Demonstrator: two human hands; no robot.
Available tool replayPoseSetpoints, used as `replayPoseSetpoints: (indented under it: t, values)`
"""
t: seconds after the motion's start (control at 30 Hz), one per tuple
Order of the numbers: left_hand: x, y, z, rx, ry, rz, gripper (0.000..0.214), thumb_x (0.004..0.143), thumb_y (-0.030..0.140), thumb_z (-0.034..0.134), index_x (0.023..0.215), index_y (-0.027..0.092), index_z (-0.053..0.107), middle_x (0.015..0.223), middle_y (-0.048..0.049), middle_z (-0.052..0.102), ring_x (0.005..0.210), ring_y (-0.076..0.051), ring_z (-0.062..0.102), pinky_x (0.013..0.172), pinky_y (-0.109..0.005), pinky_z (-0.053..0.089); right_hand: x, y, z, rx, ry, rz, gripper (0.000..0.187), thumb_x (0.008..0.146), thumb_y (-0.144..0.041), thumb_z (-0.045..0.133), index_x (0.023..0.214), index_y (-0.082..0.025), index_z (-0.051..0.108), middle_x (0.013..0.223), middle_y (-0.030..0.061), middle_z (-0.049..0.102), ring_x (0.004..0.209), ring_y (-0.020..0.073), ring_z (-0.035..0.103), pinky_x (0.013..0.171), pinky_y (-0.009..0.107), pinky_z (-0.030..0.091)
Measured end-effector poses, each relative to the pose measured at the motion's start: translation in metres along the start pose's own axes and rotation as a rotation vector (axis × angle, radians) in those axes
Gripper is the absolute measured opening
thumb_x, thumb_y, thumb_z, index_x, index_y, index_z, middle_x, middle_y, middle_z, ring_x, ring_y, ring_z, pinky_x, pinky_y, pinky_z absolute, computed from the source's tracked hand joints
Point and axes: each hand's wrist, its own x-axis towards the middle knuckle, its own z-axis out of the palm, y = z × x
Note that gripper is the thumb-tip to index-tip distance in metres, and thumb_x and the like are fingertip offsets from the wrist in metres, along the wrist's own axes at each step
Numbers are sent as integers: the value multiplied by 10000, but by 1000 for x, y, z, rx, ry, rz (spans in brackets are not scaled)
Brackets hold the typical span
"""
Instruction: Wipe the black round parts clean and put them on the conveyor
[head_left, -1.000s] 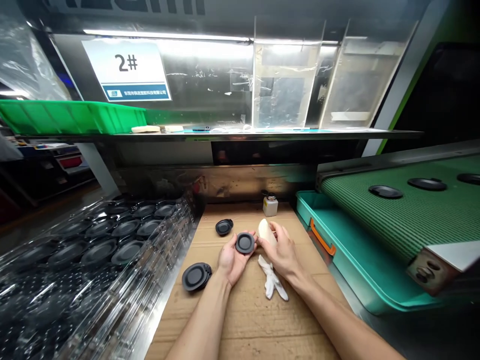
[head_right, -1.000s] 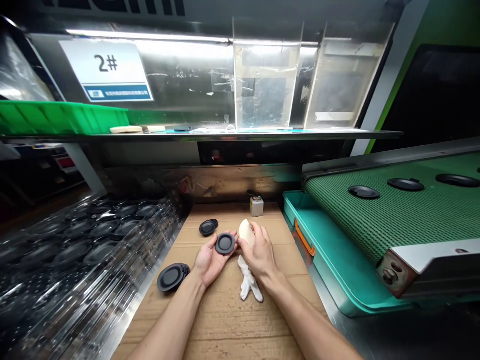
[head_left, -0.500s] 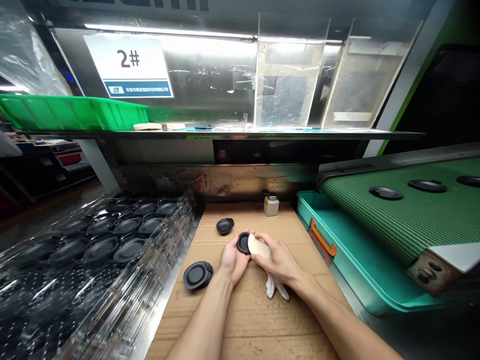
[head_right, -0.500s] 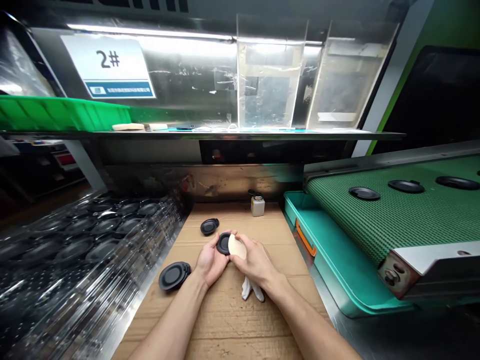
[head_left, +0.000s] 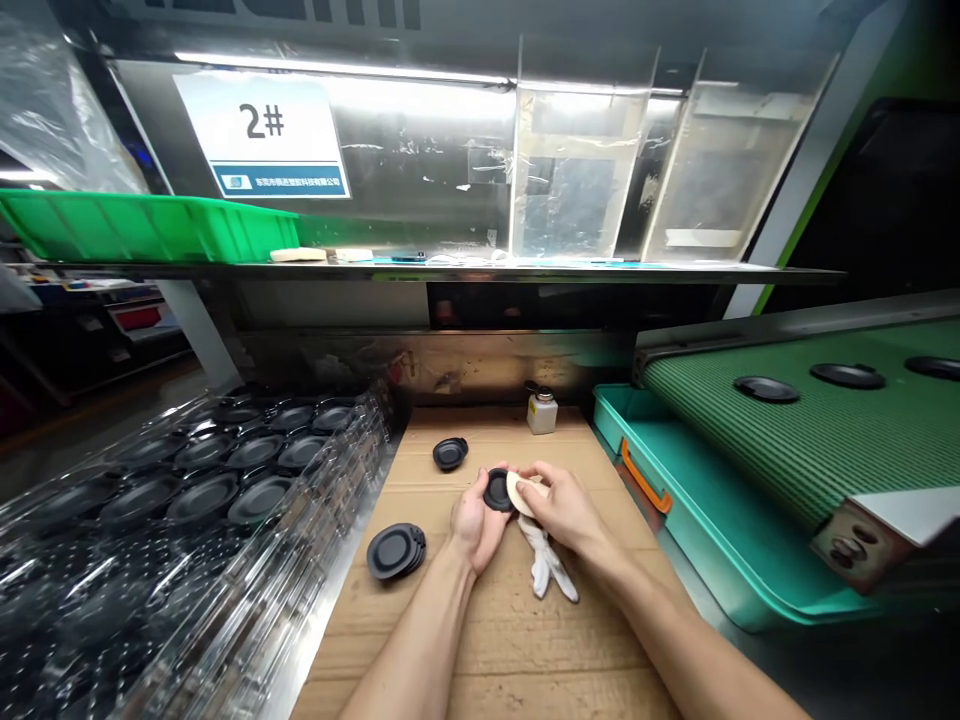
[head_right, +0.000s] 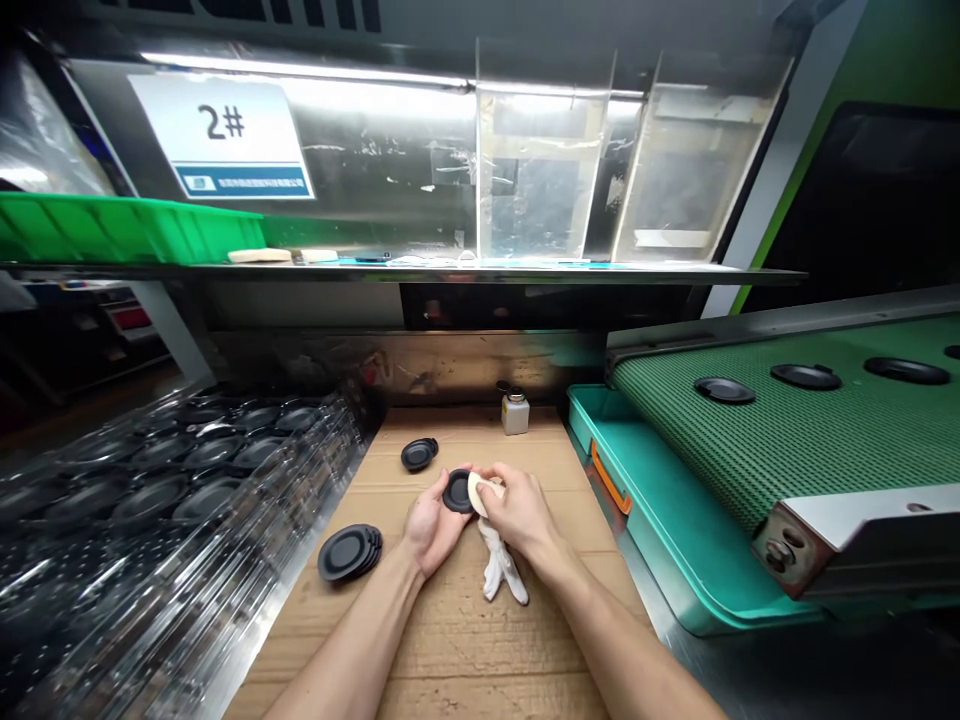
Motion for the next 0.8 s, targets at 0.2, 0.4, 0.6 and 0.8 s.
replayPoseSetpoints:
  t: [0.2,0.4,0.6,0.8]
  values:
    - [0,1,-2,-14,25,-9,239,919,266,441,970,104,610,1067,-162,654,1049,-245,620,968,-414,472,0,0,-3,-114,-17,-71,211,837,-340,524,935,-227,673,837,18,709,764,179,650,697,260,455]
    - [1,-2,3,14,1,-87,267,922,285,437,981,98,619,1064,-162,666,1045,-249,626,968,-412,473,1,2,0,-145,-61,-173,250,892,-385,483,1032,-256,645,951,8,706,830,166,654,730,243,448]
    - [1,-8,4,82,7,-101,300,934,288,425,1025,89,630,1067,-151,682,1053,-237,626,981,-397,456,6,2,8,-565,141,-61,324,950,-493,367,1093,-326,604,835,28,697,702,181,635,588,244,345]
    - [3,-8,3,85,-52,-100,304,931,307,443,1029,96,638,1065,-142,687,1069,-233,617,989,-383,448,4,1,8,-603,129,-73,336,960,-514,331,1111,-341,576,839,14,697,690,176,629,547,247,275]
